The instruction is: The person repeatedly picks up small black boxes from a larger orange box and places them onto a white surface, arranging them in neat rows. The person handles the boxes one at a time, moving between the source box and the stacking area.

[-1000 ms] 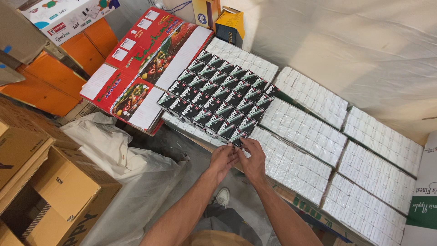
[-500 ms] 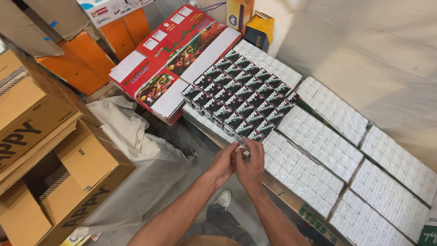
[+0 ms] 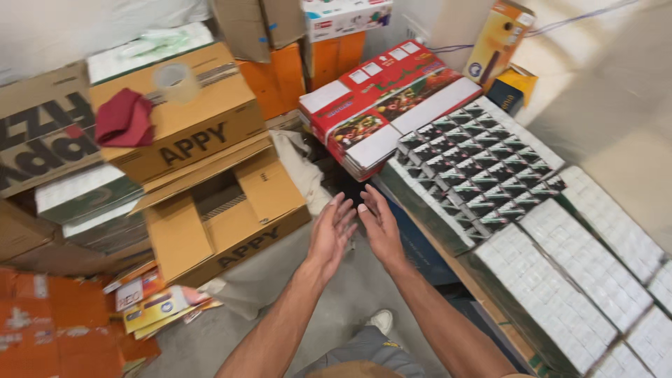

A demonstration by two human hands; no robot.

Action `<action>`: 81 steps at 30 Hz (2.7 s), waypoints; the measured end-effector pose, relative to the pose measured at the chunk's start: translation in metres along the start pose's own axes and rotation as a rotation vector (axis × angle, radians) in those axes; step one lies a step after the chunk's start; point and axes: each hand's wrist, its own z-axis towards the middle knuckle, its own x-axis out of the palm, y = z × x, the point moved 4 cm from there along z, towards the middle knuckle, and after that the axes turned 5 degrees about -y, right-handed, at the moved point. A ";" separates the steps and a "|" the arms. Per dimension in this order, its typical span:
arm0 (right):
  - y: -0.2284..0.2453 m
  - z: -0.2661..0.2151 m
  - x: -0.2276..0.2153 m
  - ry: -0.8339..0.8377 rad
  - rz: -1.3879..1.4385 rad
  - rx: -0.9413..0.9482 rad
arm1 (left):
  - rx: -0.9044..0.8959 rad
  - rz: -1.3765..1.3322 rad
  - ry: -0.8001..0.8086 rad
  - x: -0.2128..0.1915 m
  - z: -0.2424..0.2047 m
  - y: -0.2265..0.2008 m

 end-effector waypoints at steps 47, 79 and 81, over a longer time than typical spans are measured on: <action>-0.060 -0.211 0.912 1.278 0.038 0.209 | 0.582 0.008 -0.973 -0.810 -0.281 -0.314; -0.236 -0.175 1.154 0.991 -0.688 -0.079 | 0.126 -0.310 -0.667 -1.046 -0.114 -0.436; -0.248 -0.184 1.146 0.866 -0.711 0.110 | 0.091 -0.234 -0.704 -1.038 -0.130 -0.450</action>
